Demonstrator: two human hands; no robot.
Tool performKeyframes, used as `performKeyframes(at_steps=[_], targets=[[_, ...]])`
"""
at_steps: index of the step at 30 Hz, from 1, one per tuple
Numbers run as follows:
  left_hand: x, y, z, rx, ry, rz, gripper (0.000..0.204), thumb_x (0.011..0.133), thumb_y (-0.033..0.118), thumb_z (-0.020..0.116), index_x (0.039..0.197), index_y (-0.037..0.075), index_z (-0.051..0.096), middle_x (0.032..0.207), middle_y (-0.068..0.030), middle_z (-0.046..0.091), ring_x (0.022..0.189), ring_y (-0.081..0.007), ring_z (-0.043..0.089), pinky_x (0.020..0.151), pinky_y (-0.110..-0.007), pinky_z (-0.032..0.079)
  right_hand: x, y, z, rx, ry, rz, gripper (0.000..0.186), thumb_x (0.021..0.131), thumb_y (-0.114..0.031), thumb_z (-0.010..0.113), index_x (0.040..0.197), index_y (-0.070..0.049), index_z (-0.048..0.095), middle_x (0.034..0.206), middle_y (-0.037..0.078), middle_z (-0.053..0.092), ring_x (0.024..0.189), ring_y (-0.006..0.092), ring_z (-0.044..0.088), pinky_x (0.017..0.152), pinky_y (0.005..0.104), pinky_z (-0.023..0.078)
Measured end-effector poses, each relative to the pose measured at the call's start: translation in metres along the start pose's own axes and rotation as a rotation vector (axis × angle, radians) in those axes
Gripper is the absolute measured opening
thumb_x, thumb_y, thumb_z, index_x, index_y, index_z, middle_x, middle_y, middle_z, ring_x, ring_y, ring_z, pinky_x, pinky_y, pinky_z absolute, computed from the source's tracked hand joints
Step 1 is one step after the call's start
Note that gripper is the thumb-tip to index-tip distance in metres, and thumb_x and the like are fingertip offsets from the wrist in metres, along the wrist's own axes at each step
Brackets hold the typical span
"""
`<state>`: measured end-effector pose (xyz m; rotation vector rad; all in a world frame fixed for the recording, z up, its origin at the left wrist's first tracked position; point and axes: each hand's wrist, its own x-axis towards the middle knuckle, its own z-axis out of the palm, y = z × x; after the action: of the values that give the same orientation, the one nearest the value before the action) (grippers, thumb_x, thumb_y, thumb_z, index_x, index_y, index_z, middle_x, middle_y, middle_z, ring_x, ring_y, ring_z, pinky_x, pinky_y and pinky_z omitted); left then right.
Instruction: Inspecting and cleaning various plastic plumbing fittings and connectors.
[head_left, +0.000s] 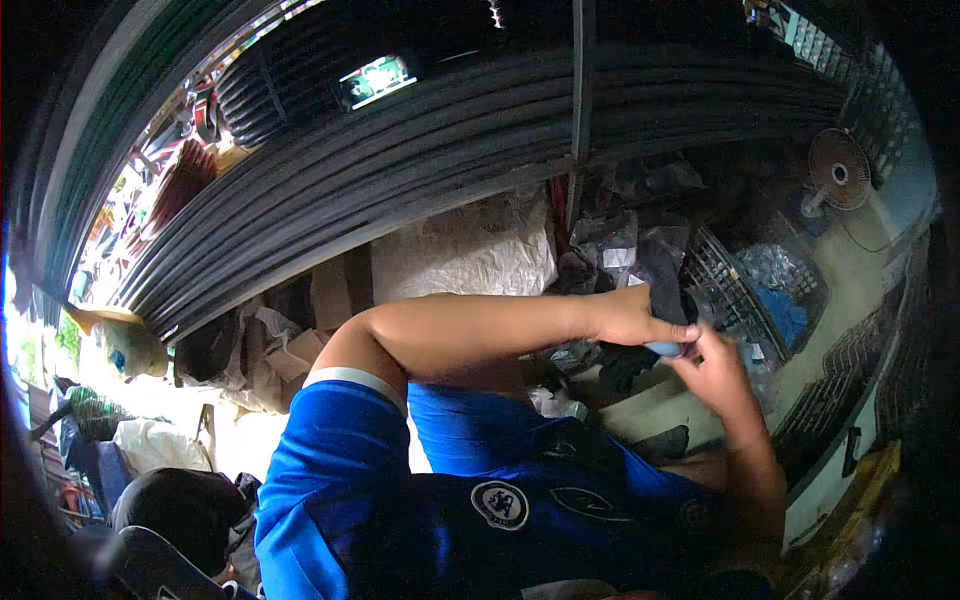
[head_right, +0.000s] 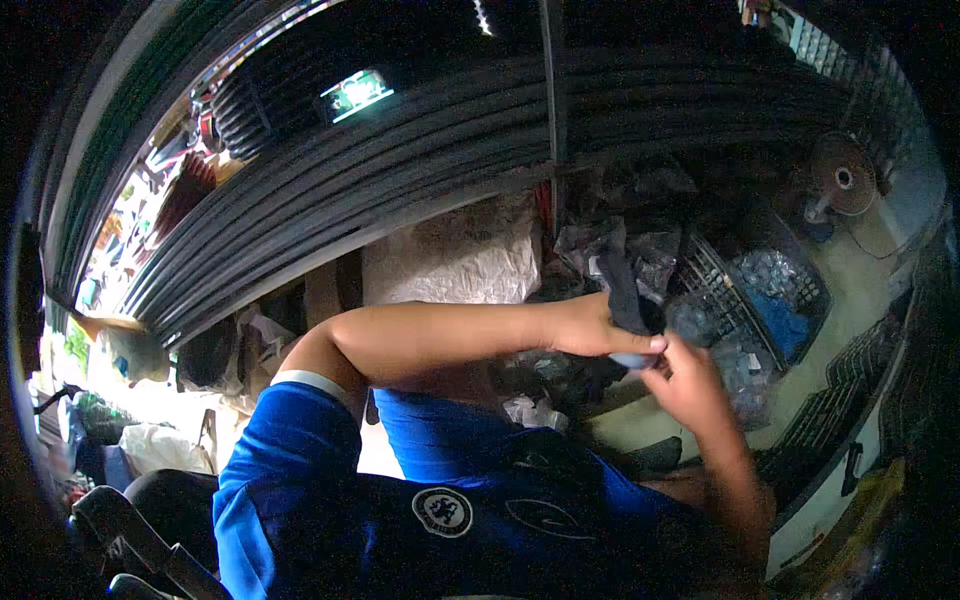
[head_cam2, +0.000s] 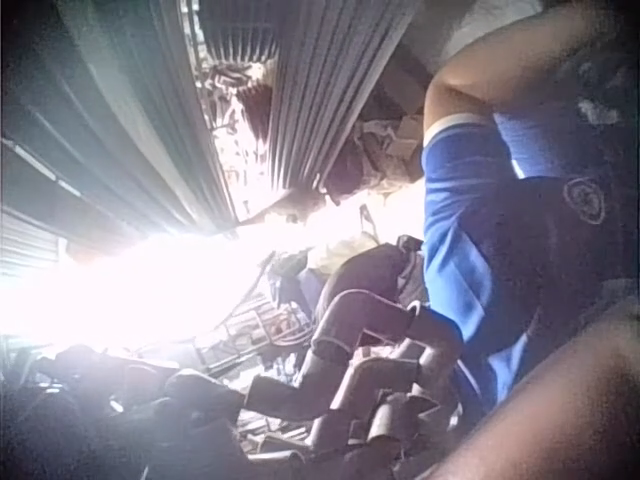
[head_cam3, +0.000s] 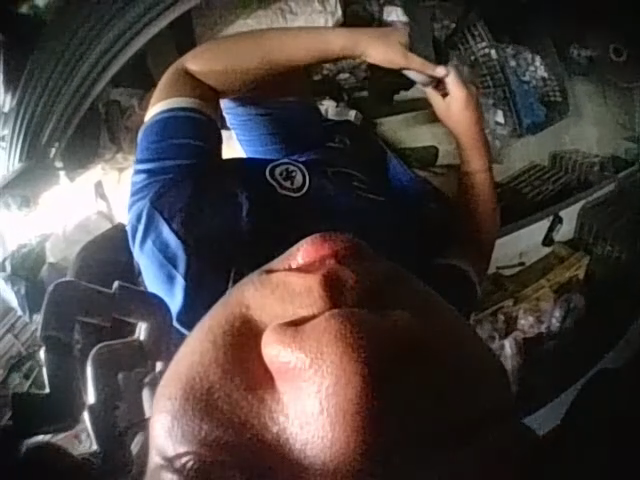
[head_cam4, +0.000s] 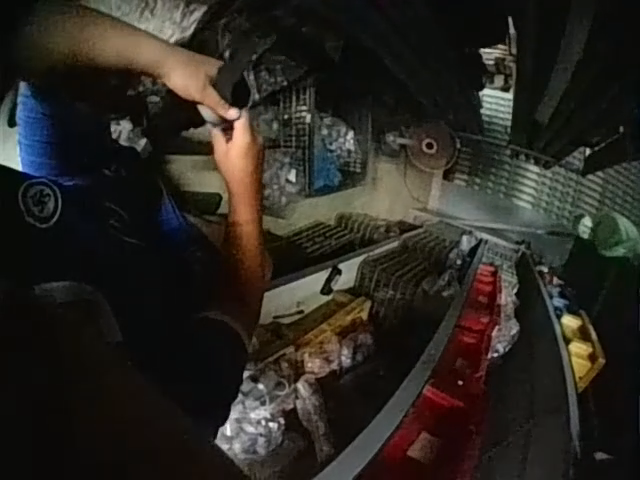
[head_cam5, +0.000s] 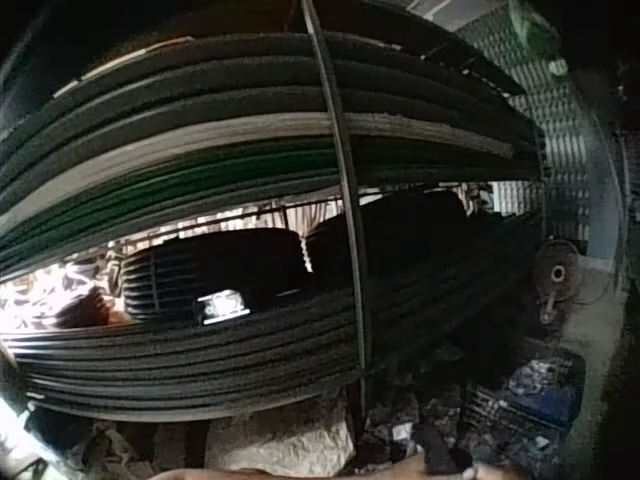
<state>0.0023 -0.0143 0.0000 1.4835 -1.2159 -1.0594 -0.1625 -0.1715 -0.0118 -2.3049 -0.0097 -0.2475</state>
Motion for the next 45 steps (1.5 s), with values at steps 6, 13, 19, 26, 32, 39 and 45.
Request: performKeyframes(at_steps=[6,13,19,26,32,39,45], targets=[[-0.004,0.006,0.010,0.213,0.133,0.444,0.068,0.075,0.053,0.082,0.128,0.014,0.066,0.095,-0.0197,0.066,0.090,-0.0390,0.066,0.084,-0.045,0.054,-0.003,-0.010,0.004,0.656,-0.030,0.263,0.030,0.085,0.007,0.070,0.111,0.005,0.055,0.082,0.011,0.067,0.067,0.0181,0.070,0.056,0.0318,0.059],[-0.006,0.014,0.001,0.510,0.072,0.657,0.107,0.069,0.065,0.080,0.154,0.013,0.041,0.116,-0.0217,0.054,0.098,-0.0439,0.060,0.088,-0.046,0.050,0.003,-0.004,0.008,1.015,0.324,0.370,0.042,0.081,0.010,0.049,0.122,0.004,0.055,0.112,0.012,0.065,0.085,0.0190,0.069,0.070,0.0254,0.057],[0.006,0.006,0.004,0.424,0.124,0.543,0.030,0.100,0.027,0.061,0.113,0.000,0.060,0.097,-0.0207,0.068,0.089,-0.0343,0.068,0.083,-0.042,0.053,0.000,-0.022,-0.001,0.890,0.220,0.280,0.032,0.087,0.007,0.059,0.119,0.004,0.059,0.096,0.011,0.068,0.067,0.0170,0.068,0.056,0.0291,0.058],[0.008,-0.009,0.006,-0.153,0.259,0.122,0.035,0.107,0.029,0.043,0.116,0.001,0.062,0.102,-0.0085,0.067,0.092,-0.0178,0.060,0.086,-0.035,0.051,0.000,-0.014,0.002,0.779,0.174,0.106,0.020,0.097,-0.008,0.066,0.109,0.002,0.053,0.080,0.012,0.068,0.064,0.0191,0.069,0.057,0.0299,0.059],[0.010,0.004,-0.005,-0.944,-0.041,-0.242,0.044,0.106,0.038,0.042,0.123,0.004,0.064,0.111,-0.0119,0.072,0.090,-0.0223,0.072,0.081,-0.034,0.060,0.005,0.003,-0.020,0.710,0.212,-0.039,0.025,0.098,-0.008,0.066,0.117,0.000,0.053,0.091,0.013,0.067,0.075,0.0165,0.069,0.072,0.0307,0.058],[0.004,0.003,-0.003,-0.757,0.219,-0.074,0.039,0.107,0.034,0.049,0.128,0.005,0.062,0.110,-0.0118,0.071,0.094,-0.0166,0.069,0.085,-0.034,0.057,0.009,0.001,-0.011,0.964,0.377,0.159,0.033,0.098,-0.011,0.065,0.128,-0.003,0.052,0.117,0.010,0.063,0.097,0.0193,0.066,0.083,0.0336,0.056],[0.005,-0.008,0.002,0.101,0.396,0.376,0.031,0.099,0.015,0.065,0.125,0.001,0.055,0.107,-0.0090,0.067,0.101,-0.0122,0.058,0.089,-0.031,0.050,0.000,-0.007,0.007,1.238,0.255,0.298,0.053,0.100,-0.018,0.064,0.147,-0.012,0.039,0.119,0.011,0.062,0.105,0.0196,0.063,0.091,0.0381,0.053]])
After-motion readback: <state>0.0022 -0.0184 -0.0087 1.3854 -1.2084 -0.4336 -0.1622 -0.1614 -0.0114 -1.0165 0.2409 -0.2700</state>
